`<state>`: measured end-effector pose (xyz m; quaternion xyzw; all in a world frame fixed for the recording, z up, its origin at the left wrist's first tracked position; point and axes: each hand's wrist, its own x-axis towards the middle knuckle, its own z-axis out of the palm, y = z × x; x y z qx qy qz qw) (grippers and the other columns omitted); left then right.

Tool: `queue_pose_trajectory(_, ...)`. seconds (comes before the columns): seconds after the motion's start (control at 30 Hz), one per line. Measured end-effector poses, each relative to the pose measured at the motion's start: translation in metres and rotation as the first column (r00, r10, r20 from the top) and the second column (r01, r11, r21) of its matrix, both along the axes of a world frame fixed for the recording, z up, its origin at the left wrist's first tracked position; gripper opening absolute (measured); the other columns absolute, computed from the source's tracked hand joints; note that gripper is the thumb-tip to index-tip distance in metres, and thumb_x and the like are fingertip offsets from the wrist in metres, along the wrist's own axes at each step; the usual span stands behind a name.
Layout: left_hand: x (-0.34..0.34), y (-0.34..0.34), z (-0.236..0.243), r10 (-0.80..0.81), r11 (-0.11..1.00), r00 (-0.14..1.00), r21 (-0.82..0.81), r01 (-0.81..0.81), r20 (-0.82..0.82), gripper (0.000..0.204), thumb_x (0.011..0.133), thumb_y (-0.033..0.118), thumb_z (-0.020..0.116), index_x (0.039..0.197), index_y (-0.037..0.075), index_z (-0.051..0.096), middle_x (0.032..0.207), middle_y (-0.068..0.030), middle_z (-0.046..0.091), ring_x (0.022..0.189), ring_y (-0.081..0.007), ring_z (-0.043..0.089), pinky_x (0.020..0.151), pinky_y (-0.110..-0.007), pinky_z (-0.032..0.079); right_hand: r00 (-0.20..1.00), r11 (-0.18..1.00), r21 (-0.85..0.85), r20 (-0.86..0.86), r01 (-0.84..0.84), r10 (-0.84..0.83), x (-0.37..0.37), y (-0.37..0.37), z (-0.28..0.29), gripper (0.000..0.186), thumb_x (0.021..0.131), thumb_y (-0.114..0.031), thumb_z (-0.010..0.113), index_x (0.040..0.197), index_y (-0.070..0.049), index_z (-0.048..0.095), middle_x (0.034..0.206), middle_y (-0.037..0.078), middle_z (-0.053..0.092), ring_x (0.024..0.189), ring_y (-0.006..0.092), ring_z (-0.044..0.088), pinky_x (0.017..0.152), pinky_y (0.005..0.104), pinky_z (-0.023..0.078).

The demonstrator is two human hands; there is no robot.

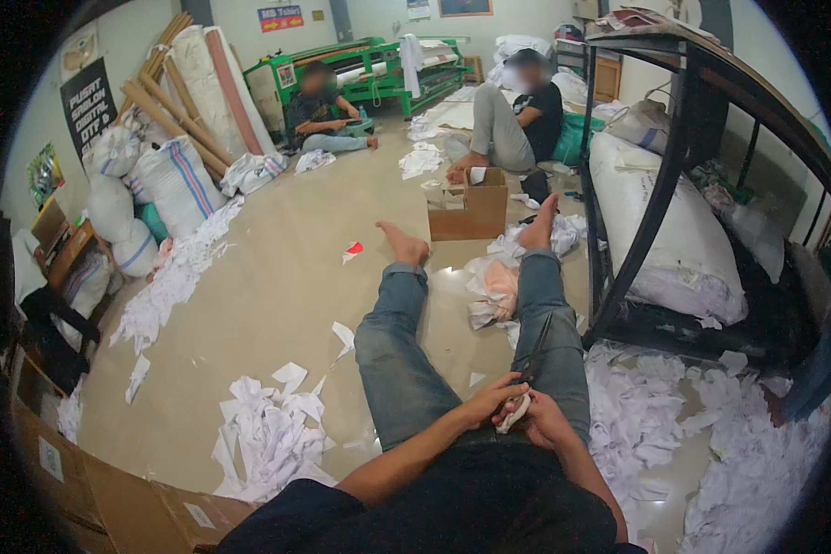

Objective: The person sits on the floor and uses scissors to cut white fabric into smaller pieces. They repeatedly pick up fabric, cut it, and place the pieces on the floor.

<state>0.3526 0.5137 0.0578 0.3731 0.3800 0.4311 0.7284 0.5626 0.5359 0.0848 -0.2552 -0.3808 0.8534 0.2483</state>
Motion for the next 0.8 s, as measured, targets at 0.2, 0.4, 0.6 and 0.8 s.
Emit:
queue_pose_trajectory(0.2,0.004,0.014,-0.029,0.046,0.999,0.986,0.010,-0.048,0.158,0.051,0.124,0.041,0.061,0.159,0.004,0.060,0.101,-0.0015,0.073,0.066,-0.0072,0.063,0.049,-0.024,0.047,0.999,0.999,0.043,-0.021,0.026,-0.025,-0.005,-0.009,0.023,0.040,0.108,-0.006,0.078,0.144,0.007,0.066,0.130,0.023,0.080,0.112,0.0409,0.085,0.100,0.0535,0.070)
queue_pose_trajectory(0.4,-0.013,0.013,-0.036,0.167,0.986,0.967,-0.013,-0.168,0.192,0.035,0.124,0.034,0.060,0.140,0.006,0.074,0.110,-0.0047,0.081,0.079,-0.0107,0.073,0.065,-0.026,0.057,0.967,0.950,0.191,-0.115,0.246,-0.228,-0.008,-0.012,-0.001,0.067,0.105,0.000,0.081,0.163,0.003,0.048,0.141,0.026,0.078,0.114,0.0400,0.085,0.098,0.0544,0.071)
queue_pose_trajectory(0.6,-0.017,0.014,-0.030,0.157,0.986,0.980,0.029,-0.162,0.123,0.035,0.124,0.033,0.058,0.131,0.006,0.080,0.116,-0.0040,0.081,0.099,-0.0134,0.075,0.084,-0.029,0.058,0.915,0.793,0.461,-0.137,0.398,-0.379,-0.015,-0.012,-0.005,0.081,0.103,0.010,0.079,0.173,-0.006,0.041,0.155,0.026,0.071,0.122,0.0305,0.082,0.105,0.0497,0.070)
queue_pose_trajectory(0.8,-0.012,0.009,-0.018,0.112,0.993,0.981,0.008,-0.114,0.157,0.043,0.124,0.038,0.053,0.127,0.003,0.079,0.115,-0.0053,0.078,0.098,-0.0154,0.071,0.089,-0.032,0.061,0.941,0.778,0.588,0.077,0.223,-0.329,-0.010,-0.016,0.008,0.073,0.100,0.011,0.078,0.164,-0.005,0.047,0.144,0.022,0.077,0.125,0.0279,0.080,0.107,0.0436,0.068)
